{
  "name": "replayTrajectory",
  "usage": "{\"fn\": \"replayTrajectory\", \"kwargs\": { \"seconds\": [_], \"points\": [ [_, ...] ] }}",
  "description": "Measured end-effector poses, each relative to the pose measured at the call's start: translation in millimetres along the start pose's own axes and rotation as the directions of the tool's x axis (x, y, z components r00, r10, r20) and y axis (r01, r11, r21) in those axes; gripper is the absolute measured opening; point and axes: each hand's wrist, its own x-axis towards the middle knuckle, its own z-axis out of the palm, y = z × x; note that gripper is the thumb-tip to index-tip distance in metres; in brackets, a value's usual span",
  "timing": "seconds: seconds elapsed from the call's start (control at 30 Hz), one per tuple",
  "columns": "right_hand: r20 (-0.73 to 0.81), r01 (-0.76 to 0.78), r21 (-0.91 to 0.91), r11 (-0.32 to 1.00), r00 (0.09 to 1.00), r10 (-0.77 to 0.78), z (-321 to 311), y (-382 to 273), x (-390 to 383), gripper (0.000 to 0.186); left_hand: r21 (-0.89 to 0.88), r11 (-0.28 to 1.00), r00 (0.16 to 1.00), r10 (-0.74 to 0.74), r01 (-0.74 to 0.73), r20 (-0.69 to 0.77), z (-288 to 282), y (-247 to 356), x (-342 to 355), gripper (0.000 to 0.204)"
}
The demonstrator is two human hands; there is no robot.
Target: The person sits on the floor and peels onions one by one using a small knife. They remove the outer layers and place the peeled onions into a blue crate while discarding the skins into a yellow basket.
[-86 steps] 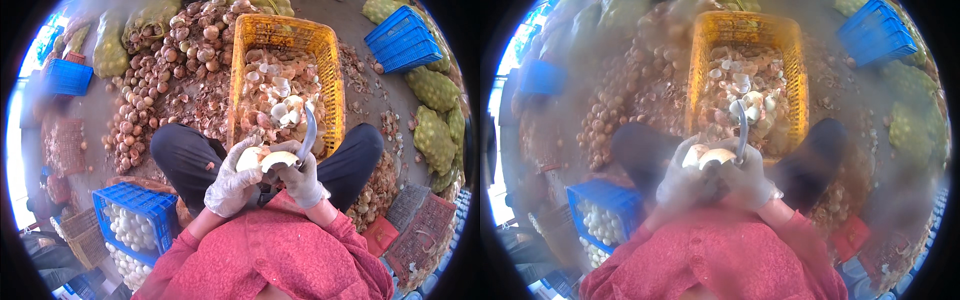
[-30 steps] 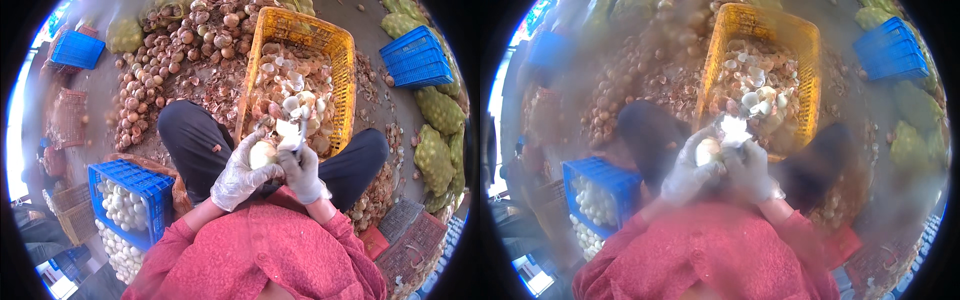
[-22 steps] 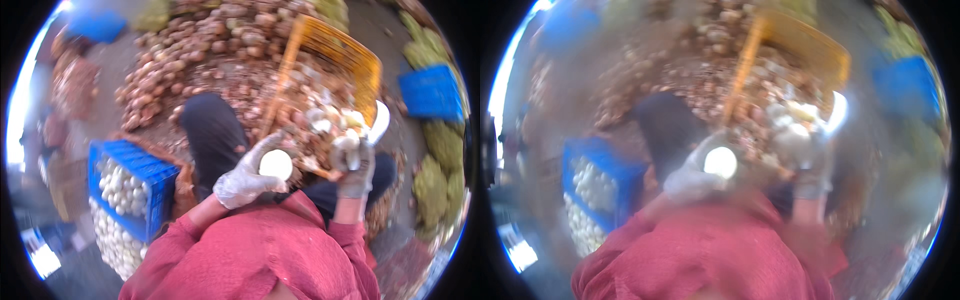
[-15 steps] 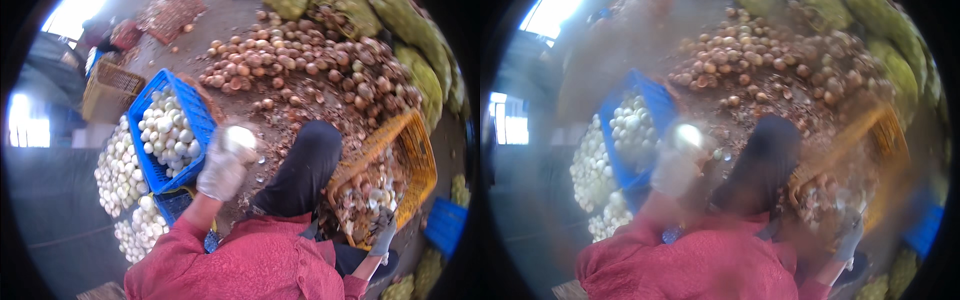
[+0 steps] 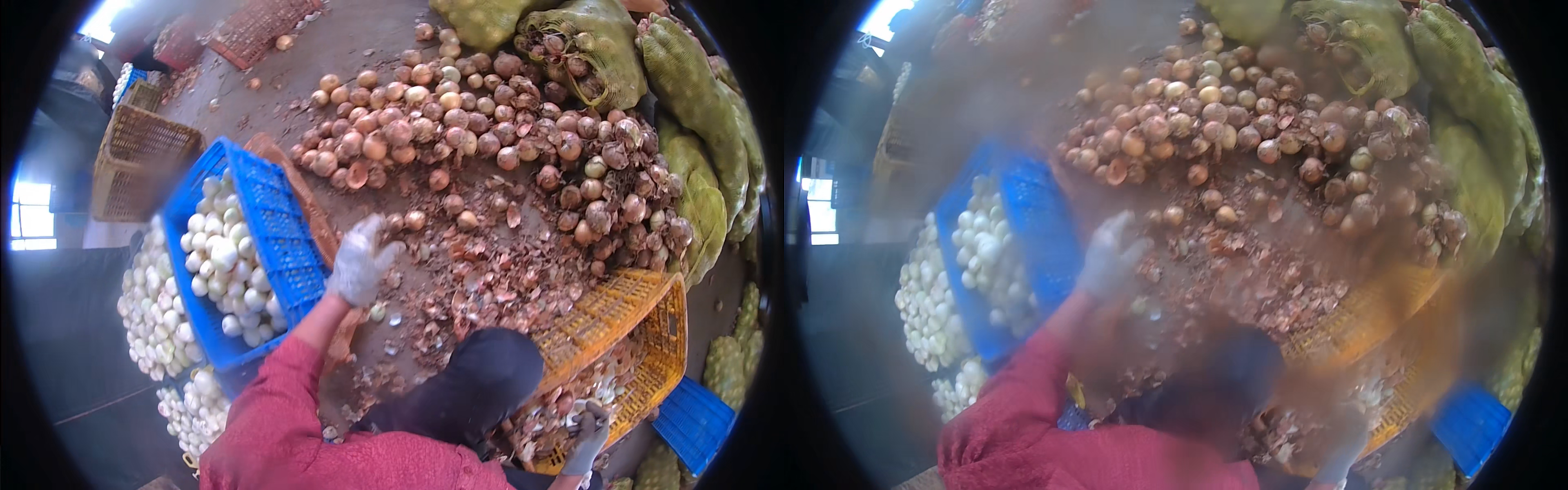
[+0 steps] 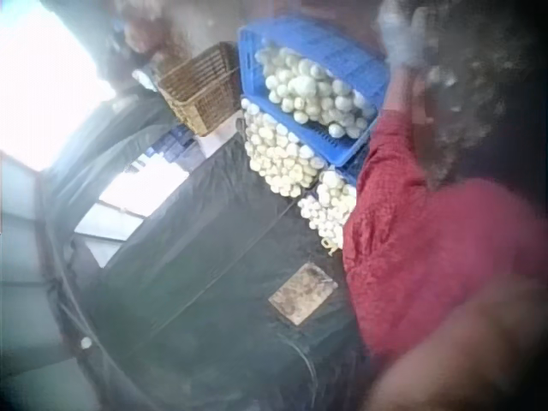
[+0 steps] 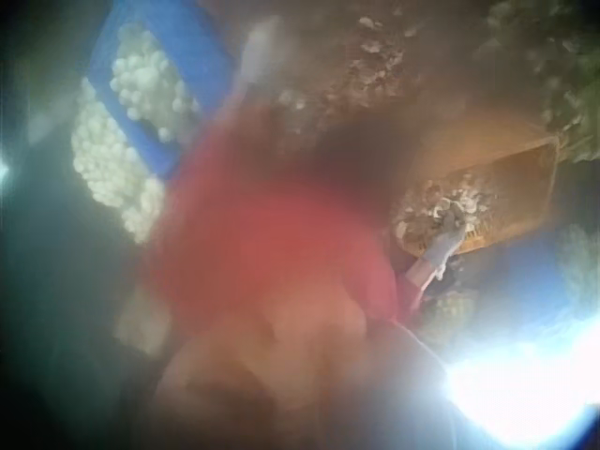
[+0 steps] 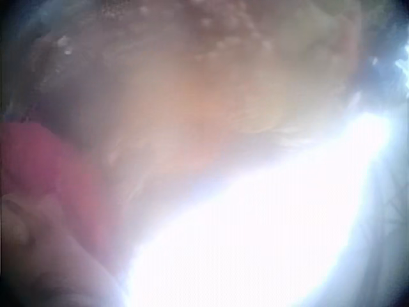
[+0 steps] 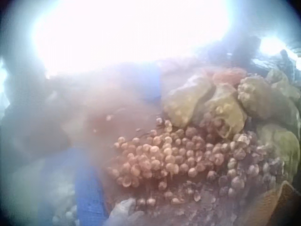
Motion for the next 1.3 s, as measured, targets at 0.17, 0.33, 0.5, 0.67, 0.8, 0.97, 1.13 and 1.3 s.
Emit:
{"fn": "replayTrajectory", "kwargs": {
  "seconds": [0.17, 0.33, 0.5, 0.67, 0.8, 0.97, 1.13, 1.3],
  "points": [
    [-0.078, -0.258, 0.22, 0.941, 0.957, 0.28, 36, -35, -2, 0.021, 0.336, 0.941, 0.999, 0.044, -0.038, -0.011, 30, -27, 166, 0.084],
    [-0.011, -0.303, 0.204, 0.931, 0.95, 0.311, 39, -20, -4, 0.02, 0.254, 0.953, 0.983, -0.18, 0.165, 0.035, 91, -64, 244, 0.089],
    [-0.152, -0.228, 0.242, 0.943, 0.951, 0.269, 58, -55, -21, 0.03, -0.348, 0.832, 0.893, -0.338, 0.431, 0.298, 114, -19, 171, 0.051],
    [-0.097, -0.039, 0.262, 0.964, 0.993, 0.066, 73, -84, -3, 0.042, -0.718, -0.237, 0.669, -0.262, 0.654, 0.696, 138, 47, 27, 0.042],
    [0.052, 0.171, 0.304, 0.937, 0.979, -0.195, 128, -178, 16, 0.048, -0.711, -0.048, 0.711, 0.106, 0.702, 0.695, 108, 149, 6, 0.053],
    [0.175, 0.216, 0.501, 0.838, 0.923, -0.343, 166, -262, 2, 0.056, -0.768, 0.552, 0.682, 0.426, 0.325, 0.594, 30, 237, -1, 0.078],
    [0.116, 0.182, 0.646, 0.742, 0.937, -0.33, 133, -269, -49, 0.042, -0.841, 0.483, 0.803, 0.386, 0.243, 0.453, -8, 271, -58, 0.112],
    [0.356, 0.382, 0.307, 0.871, 0.803, -0.478, 48, -220, -88, 0.026, -0.841, 0.442, 0.759, 0.415, 0.312, 0.501, -4, 280, -101, 0.111]
  ]
}}
